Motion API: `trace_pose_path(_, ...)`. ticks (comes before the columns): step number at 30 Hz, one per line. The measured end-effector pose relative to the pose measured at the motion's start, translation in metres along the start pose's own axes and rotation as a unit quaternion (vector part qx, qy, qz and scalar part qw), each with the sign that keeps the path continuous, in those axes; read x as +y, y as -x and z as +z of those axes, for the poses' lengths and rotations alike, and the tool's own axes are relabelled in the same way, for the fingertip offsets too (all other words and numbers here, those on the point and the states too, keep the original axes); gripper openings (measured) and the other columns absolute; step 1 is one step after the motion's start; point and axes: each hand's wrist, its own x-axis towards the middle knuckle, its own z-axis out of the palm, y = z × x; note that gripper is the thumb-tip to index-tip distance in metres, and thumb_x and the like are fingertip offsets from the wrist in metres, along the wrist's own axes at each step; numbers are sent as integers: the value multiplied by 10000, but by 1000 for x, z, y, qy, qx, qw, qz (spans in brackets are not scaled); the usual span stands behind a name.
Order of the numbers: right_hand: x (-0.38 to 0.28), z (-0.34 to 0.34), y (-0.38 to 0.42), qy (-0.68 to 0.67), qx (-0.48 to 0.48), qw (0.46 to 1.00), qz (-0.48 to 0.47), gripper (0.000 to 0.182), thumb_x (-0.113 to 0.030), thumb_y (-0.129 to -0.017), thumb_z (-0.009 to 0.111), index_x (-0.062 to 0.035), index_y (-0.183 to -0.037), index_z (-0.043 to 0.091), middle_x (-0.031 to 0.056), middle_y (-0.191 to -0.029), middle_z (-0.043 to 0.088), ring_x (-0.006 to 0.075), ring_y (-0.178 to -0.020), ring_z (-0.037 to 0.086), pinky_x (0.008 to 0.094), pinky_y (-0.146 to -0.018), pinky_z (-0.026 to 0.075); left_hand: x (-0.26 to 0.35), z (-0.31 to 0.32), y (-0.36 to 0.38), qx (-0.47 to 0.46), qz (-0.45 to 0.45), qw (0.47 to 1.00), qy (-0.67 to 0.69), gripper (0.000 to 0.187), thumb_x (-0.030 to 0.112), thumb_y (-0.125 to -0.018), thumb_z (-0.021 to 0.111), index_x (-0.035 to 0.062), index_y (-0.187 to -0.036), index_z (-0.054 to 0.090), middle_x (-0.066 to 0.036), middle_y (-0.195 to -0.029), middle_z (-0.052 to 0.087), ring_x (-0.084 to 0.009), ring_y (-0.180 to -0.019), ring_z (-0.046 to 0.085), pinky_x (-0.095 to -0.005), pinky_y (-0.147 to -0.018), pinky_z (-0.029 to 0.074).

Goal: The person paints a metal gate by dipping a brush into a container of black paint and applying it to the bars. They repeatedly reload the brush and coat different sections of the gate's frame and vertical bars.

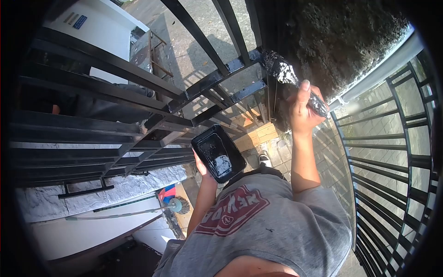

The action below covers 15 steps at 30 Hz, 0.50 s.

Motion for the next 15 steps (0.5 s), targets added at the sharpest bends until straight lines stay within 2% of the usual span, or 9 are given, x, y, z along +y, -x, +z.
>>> trace_pose_path(4,8,-8,17,20,-18,999,28,182,-81,-995,675,24,-853,719,36,-589,654,88,-502,613,245,-518,479,-8,18,5,-14,-3,1000,2,664,582,-1057,410,79,-1474,527,-146,-1428,610,-363,-1267,611,-523,-1086,492)
trace_pose_path(7,16,-9,18,45,-32,998,-11,145,-73,-980,686,14,-872,727,38,-597,661,107,-505,636,250,-531,500,-12,6,7,10,2,1000,-5,660,569,-1057,415,75,-1482,514,-150,-1414,618,-352,-1243,627,-503,-1072,505)
trace_pose_path(10,19,-6,12,10,-41,999,-23,123,-68,-967,698,11,-877,729,42,-615,669,116,-512,643,250,-535,500,-11,-6,6,2,45,994,-100,657,563,-1055,415,70,-1476,521,-156,-1403,625,-340,-1230,635,-487,-1059,515)
trace_pose_path(13,21,9,0,43,-67,994,-72,96,-72,-957,713,2,-899,734,50,-624,662,112,-513,625,250,-532,486,-10,10,11,-47,2,999,-13,669,545,-1059,414,46,-1499,481,-181,-1453,578,-366,-1267,613,-521,-1077,503)
trace_pose_path(15,28,26,-5,2,-64,997,-44,113,-99,-956,726,-17,-878,728,43,-610,632,95,-500,574,257,-520,460,-10,19,14,-47,-7,999,-4,682,554,-1053,420,46,-1504,475,-184,-1466,566,-376,-1283,600,-537,-1089,490)
